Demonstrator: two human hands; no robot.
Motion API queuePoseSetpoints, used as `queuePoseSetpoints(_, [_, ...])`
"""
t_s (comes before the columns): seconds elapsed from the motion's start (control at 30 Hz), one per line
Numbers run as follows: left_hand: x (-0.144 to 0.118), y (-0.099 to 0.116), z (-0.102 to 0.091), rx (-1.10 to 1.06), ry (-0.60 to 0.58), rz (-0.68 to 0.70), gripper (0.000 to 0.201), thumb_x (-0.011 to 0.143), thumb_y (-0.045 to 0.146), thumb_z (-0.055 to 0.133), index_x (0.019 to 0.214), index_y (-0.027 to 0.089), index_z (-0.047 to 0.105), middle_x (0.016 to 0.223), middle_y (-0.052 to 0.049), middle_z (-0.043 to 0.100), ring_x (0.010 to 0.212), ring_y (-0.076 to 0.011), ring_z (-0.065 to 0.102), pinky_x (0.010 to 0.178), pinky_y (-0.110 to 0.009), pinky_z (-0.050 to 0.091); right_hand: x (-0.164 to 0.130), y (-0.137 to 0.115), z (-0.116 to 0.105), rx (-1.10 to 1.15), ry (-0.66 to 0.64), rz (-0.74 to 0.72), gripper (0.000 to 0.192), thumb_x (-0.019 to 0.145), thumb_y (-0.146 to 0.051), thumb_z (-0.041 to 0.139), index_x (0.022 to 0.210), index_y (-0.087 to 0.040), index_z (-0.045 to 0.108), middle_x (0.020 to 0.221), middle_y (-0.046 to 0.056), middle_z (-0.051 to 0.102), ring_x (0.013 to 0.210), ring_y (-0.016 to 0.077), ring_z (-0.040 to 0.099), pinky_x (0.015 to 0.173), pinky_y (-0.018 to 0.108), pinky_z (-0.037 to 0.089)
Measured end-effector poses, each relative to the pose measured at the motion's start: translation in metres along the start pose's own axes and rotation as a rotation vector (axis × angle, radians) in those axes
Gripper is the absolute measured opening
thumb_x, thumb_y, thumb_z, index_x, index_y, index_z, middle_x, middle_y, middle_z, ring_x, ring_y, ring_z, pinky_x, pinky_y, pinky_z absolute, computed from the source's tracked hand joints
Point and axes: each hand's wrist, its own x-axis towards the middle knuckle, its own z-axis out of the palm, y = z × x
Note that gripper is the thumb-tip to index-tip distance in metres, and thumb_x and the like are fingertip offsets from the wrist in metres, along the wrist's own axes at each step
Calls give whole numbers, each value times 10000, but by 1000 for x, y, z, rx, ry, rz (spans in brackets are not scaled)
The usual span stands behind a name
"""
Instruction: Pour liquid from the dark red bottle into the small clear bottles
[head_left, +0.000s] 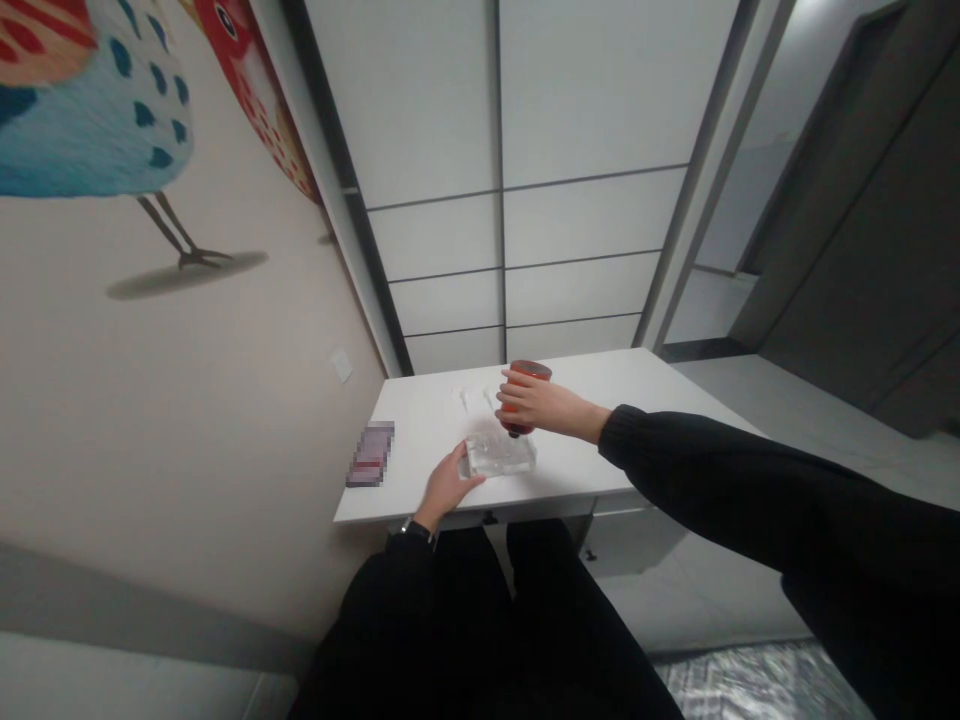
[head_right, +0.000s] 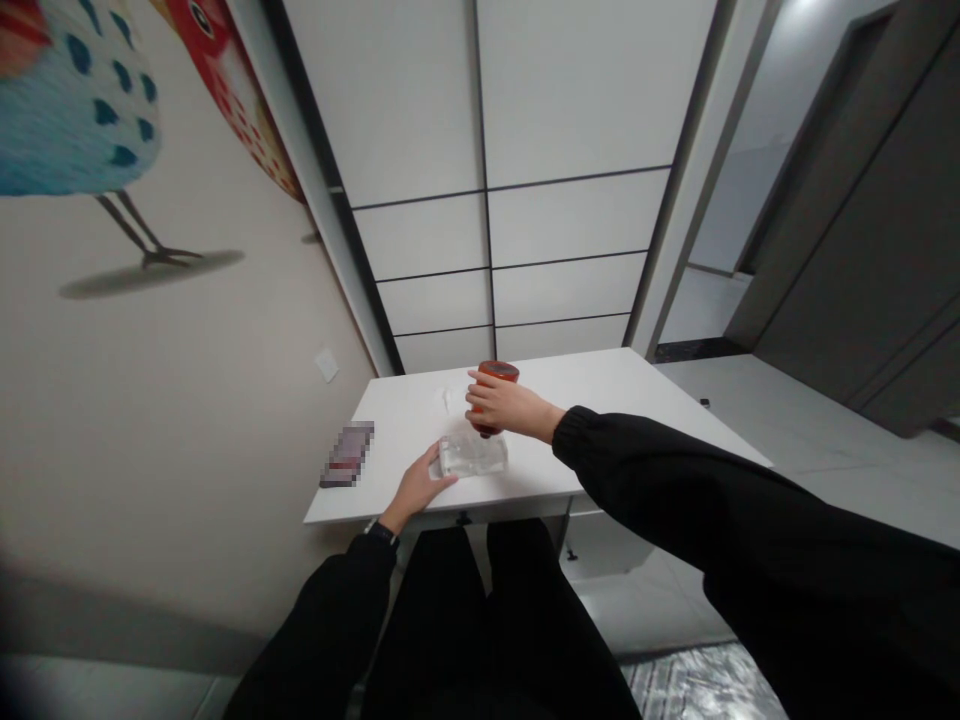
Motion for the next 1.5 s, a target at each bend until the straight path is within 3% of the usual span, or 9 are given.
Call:
queuePoseSetpoints(0.37, [-1,4,1,-45,32,-12,815,728,279,894,1479,226,584,1446,-118,691,1395,-351,603,1211,-497,436,5,-2,0,0,-10,-1,166,982,-118,646,1114,-186,721,1051,73,734,1046,254,654,1207,558,351])
queuePoseSetpoints(0.67, [0,0,4,16,2,13,599,933,347,785,1468,188,568,1521,-152,591,1398,-351,574,1188,-624,426,7,-2,-5,9,-26,-3,167,966,-106,655,1088,-192,729,1015,55,731,1026,229,655,1225,533,344])
queuePoseSetpoints(0.8, [0,-1,5,35,5,14,691,885,296,818,1503,175,534,1528,-168,594,1407,-354,574,1201,-605,415,7,-2,-5,16,-30,1,178,953,-93,661,1082,-192,733,1005,54,730,1022,228,654,1229,539,335])
queuePoseSetpoints(1.03, [-1,4,3,25,2,28,803,788,213,827,1527,161,518,1557,-145,598,1433,-334,570,1236,-469,402,9,-1,-4,24,-43,9,138,975,-134,652,1055,-198,744,990,48,732,1001,230,654,1213,534,341])
queuePoseSetpoints(1.5, [-1,7,3,10,12,-2,809,773,230,830,1520,175,525,1542,-150,612,1433,-342,569,1232,-494,400,12,0,-9,73,-76,37,148,980,-113,636,985,-196,758,908,31,725,960,212,665,1241,522,319])
